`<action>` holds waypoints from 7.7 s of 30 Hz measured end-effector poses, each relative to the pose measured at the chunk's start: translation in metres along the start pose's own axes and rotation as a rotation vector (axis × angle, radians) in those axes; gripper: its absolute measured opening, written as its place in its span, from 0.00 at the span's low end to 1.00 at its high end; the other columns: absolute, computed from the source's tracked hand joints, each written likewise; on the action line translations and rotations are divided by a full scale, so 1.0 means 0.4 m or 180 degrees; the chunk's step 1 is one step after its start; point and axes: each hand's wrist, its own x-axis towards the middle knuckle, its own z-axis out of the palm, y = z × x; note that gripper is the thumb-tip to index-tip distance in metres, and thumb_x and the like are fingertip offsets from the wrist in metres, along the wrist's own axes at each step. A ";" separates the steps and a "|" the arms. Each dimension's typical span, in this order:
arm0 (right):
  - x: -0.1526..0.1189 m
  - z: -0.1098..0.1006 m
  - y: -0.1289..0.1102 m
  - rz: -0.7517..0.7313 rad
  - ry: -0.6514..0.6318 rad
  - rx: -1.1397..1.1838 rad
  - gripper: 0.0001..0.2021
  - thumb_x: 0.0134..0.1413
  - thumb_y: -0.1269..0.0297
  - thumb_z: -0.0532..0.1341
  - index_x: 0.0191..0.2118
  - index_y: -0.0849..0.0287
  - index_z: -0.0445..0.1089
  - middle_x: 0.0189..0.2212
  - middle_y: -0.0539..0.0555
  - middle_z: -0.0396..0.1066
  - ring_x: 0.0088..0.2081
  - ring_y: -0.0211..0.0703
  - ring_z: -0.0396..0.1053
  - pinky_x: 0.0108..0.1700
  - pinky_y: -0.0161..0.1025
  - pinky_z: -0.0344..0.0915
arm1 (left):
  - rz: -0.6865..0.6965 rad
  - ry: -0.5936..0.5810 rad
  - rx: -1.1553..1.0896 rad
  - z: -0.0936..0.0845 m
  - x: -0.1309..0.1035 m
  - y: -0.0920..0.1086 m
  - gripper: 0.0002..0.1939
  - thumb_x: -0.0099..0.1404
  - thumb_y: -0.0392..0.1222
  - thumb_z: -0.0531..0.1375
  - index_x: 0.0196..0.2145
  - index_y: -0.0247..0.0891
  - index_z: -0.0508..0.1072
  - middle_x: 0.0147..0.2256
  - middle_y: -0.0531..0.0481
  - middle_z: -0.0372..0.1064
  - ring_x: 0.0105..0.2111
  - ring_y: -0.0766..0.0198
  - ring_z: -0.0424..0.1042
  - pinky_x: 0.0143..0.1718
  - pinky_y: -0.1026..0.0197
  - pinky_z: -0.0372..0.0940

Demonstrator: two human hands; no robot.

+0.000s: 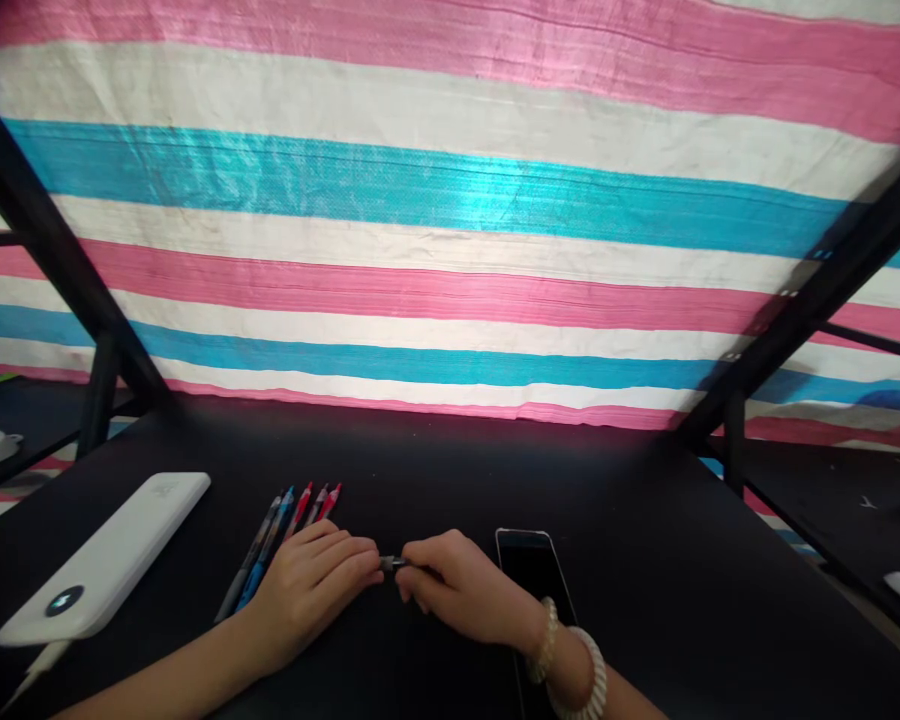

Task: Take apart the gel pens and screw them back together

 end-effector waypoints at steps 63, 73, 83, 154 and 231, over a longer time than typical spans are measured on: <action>0.008 -0.029 0.015 -0.0102 0.1495 0.0122 0.15 0.67 0.62 0.57 0.28 0.60 0.69 0.19 0.46 0.65 0.22 0.35 0.60 0.26 0.32 0.54 | -0.2092 0.0733 -0.1916 -0.046 0.014 -0.005 0.09 0.66 0.44 0.60 0.41 0.39 0.76 0.25 0.54 0.71 0.19 0.67 0.69 0.22 0.67 0.64; 0.010 -0.027 0.013 0.0016 0.1582 0.0163 0.04 0.56 0.67 0.64 0.36 0.59 0.77 0.25 0.51 0.75 0.26 0.41 0.72 0.29 0.35 0.62 | -0.2240 0.0957 -0.2112 -0.042 0.014 -0.012 0.09 0.66 0.43 0.60 0.39 0.38 0.78 0.25 0.53 0.74 0.18 0.68 0.69 0.22 0.65 0.63; 0.015 -0.033 0.018 0.0081 0.1461 0.0470 0.22 0.66 0.54 0.56 0.23 0.60 0.67 0.17 0.48 0.65 0.22 0.36 0.61 0.26 0.34 0.56 | -0.2417 0.1082 -0.2366 -0.040 0.016 -0.010 0.09 0.65 0.43 0.61 0.40 0.37 0.78 0.25 0.53 0.75 0.19 0.68 0.70 0.24 0.65 0.64; 0.017 -0.039 0.031 0.0304 0.1838 0.2423 0.06 0.45 0.68 0.64 0.30 0.59 0.64 0.17 0.45 0.69 0.18 0.31 0.60 0.18 0.27 0.54 | -0.2613 0.1422 -0.2595 -0.048 0.018 -0.015 0.09 0.66 0.45 0.62 0.37 0.37 0.78 0.25 0.53 0.72 0.21 0.68 0.69 0.25 0.65 0.64; 0.008 -0.019 0.019 -0.0184 0.1463 0.0043 0.13 0.61 0.68 0.62 0.50 0.53 0.64 0.28 0.47 0.74 0.27 0.40 0.70 0.30 0.35 0.62 | -0.2609 0.1133 -0.2597 -0.049 0.024 -0.012 0.11 0.65 0.47 0.62 0.37 0.37 0.77 0.23 0.54 0.70 0.20 0.66 0.69 0.25 0.63 0.63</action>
